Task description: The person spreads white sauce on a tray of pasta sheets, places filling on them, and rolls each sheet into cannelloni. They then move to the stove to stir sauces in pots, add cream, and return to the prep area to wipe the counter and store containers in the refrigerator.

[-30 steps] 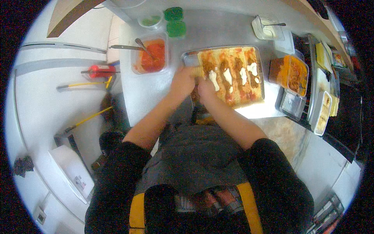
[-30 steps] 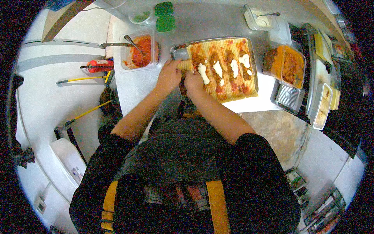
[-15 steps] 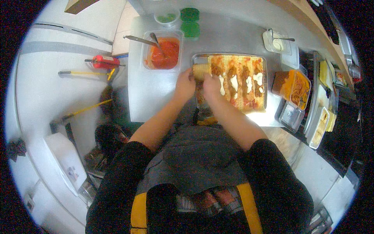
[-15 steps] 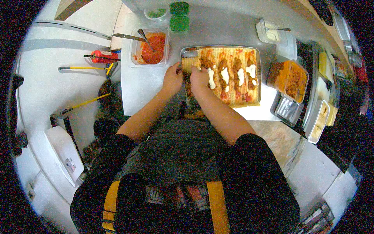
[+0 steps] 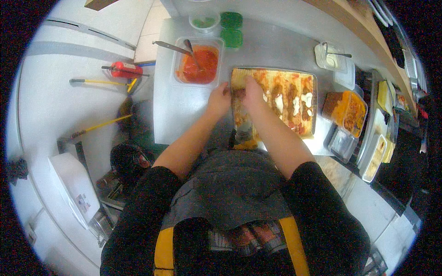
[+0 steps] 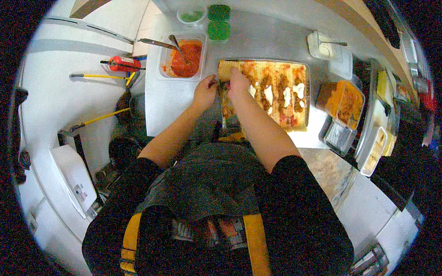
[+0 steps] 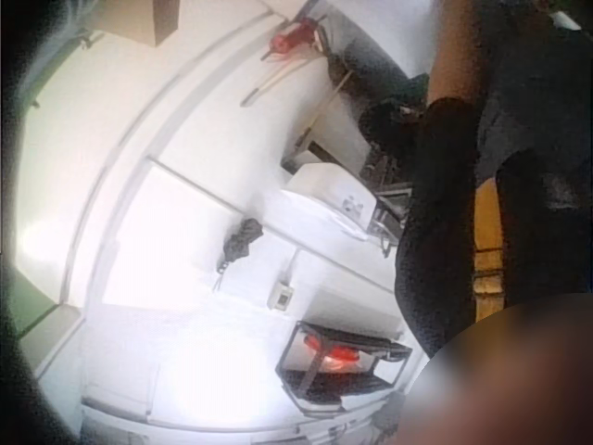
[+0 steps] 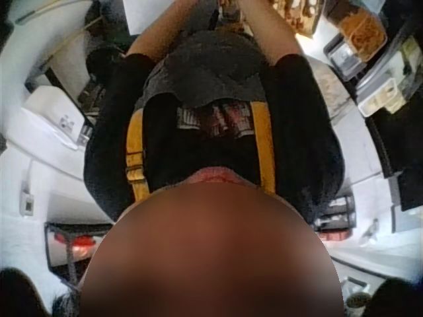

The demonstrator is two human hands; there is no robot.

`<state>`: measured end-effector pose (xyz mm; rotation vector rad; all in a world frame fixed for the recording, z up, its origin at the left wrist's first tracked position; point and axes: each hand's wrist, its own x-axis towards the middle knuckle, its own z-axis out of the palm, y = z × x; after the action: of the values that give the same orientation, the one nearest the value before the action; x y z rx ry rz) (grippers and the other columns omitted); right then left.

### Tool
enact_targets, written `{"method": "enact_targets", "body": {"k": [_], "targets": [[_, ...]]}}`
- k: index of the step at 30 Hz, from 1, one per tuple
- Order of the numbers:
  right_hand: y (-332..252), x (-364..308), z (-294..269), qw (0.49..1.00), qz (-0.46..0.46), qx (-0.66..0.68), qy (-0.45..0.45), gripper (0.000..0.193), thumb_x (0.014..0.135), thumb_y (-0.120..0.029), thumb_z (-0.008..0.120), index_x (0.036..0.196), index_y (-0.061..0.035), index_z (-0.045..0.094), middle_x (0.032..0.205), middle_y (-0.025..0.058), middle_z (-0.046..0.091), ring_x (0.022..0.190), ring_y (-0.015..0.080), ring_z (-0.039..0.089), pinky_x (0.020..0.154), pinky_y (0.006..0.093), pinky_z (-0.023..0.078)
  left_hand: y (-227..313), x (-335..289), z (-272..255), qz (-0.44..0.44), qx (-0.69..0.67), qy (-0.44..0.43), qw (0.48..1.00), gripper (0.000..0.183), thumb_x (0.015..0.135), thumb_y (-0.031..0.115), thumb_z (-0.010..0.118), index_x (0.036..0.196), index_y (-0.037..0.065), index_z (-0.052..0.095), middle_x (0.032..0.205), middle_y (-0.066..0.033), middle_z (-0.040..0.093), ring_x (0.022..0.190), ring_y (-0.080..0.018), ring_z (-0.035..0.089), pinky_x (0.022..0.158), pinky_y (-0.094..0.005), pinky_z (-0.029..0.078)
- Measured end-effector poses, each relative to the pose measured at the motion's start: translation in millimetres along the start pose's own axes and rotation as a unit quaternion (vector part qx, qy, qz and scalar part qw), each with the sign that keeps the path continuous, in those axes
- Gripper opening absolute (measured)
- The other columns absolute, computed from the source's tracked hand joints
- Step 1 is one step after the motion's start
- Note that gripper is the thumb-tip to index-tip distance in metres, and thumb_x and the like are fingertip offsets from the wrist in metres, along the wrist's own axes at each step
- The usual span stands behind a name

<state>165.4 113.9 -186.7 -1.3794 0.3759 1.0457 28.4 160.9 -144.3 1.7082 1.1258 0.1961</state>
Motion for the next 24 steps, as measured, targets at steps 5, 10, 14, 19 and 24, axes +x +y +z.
{"method": "enact_targets", "body": {"k": [5, 10, 14, 19, 24], "targets": [[-2.5, 2.6, 7.9, 0.998, -0.011, 0.06, 0.01, 0.033, 0.097, -0.028, 0.052, 0.12, -0.0042, 0.056, 0.107, 0.0124, 0.066, 0.094, 0.031, 0.067, 0.077, 0.0456, 0.057, 8.0, 2.1, -0.8, 0.02, -0.031, 0.014, 0.999, 0.042, 0.096, 0.023, 0.056, 0.132, 0.002, 0.057, 0.124, -0.0223, 0.063, 0.115, -0.0351, 0.061, 0.102, -0.0404, 0.046], [-15.4, 8.1, 13.8, 0.995, 0.039, 0.088, -0.014, 0.037, 0.09, -0.027, 0.064, 0.116, -0.0011, 0.06, 0.106, 0.0142, 0.065, 0.09, 0.0297, 0.067, 0.077, 0.0462, 0.056, 16.0, 10.0, 4.6, -0.056, -0.032, 0.054, 0.996, 0.041, 0.099, 0.03, 0.054, 0.129, 0.003, 0.059, 0.122, -0.0236, 0.063, 0.115, -0.0421, 0.059, 0.104, -0.043, 0.044], [-27.6, 13.4, 16.4, 0.99, 0.091, 0.075, -0.079, 0.032, 0.092, -0.027, 0.06, 0.116, -0.0063, 0.061, 0.105, 0.0133, 0.067, 0.09, 0.031, 0.068, 0.078, 0.0479, 0.056, 7.6, 25.9, 12.5, 0.067, -0.043, 0.124, 0.989, 0.044, 0.1, 0.034, 0.053, 0.128, 0.002, 0.06, 0.123, -0.0245, 0.063, 0.115, -0.0424, 0.059, 0.105, -0.0441, 0.043], [-39.3, 10.9, 20.6, 0.987, 0.121, 0.028, -0.106, 0.029, 0.094, -0.028, 0.059, 0.115, -0.0083, 0.062, 0.104, 0.0118, 0.069, 0.087, 0.0303, 0.068, 0.079, 0.049, 0.056, 1.6, 47.6, 22.3, -0.027, -0.118, 0.051, 0.991, 0.05, 0.099, 0.036, 0.052, 0.134, 0.002, 0.055, 0.13, -0.024, 0.059, 0.12, -0.0377, 0.057, 0.103, -0.0438, 0.043], [-46.3, 1.0, 13.8, 0.982, 0.123, 0.014, -0.142, 0.031, 0.094, -0.031, 0.059, 0.116, -0.0095, 0.062, 0.106, 0.0103, 0.07, 0.09, 0.03, 0.069, 0.081, 0.0491, 0.055, 12.7, 30.8, 21.6, -0.008, -0.105, 0.093, 0.99, 0.045, 0.1, 0.035, 0.051, 0.127, 0.0, 0.06, 0.118, -0.0229, 0.065, 0.114, -0.0394, 0.06, 0.101, -0.0434, 0.045]]}}
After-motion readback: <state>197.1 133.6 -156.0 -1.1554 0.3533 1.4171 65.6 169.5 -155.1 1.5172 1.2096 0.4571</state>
